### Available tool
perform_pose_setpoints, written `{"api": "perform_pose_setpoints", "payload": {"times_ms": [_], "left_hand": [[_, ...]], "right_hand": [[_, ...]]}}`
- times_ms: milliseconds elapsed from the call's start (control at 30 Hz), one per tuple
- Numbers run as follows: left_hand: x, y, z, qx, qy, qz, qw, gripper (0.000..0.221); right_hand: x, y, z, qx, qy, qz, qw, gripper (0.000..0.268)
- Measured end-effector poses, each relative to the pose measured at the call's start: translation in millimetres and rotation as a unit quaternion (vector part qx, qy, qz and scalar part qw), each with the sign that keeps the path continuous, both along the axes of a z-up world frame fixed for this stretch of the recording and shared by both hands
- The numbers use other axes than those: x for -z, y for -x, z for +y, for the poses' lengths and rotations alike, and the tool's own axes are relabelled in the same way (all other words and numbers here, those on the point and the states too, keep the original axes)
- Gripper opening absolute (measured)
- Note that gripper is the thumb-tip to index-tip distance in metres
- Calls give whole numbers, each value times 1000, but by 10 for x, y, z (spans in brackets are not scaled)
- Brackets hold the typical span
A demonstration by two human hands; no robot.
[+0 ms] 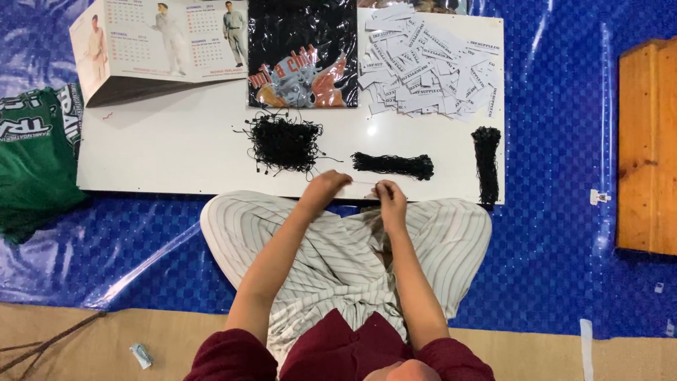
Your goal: Sorting and untangling black elastic cords on a white board
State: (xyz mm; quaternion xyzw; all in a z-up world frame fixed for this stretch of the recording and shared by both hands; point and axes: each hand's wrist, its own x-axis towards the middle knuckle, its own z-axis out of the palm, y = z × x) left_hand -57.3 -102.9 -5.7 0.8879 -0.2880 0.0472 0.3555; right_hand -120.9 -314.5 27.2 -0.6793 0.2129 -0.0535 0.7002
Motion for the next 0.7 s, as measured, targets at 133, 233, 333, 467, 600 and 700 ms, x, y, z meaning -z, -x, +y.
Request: {"api": "perform_pose_setpoints", "payload": {"times_ms": [133,233,333,467,600,700], "left_hand": [[200,-203,220,-69,-38,-36,996,10],[35,-211,274,-97,11,7,995,11],[24,-167,165,-85,-14,12,996,10],[78,-182,-123,-60,9,55,997,12],[78,-193,-437,-76,16,99,992,12],[124,-293,-587,-98,-39,79,991,13]], "right_hand": [[255,-44,-423,36,-16,-33,999,11],[199,-35,-665,61,-15,-50,997,10],[39,-31,-860,48,57,-22,997,7],[-114,-151,-1142,21,210,1,977,5],[83,-359,-1524,-12,356,-32,934,7],[120,-507,-1591,-22,385,-11,923,7]]}}
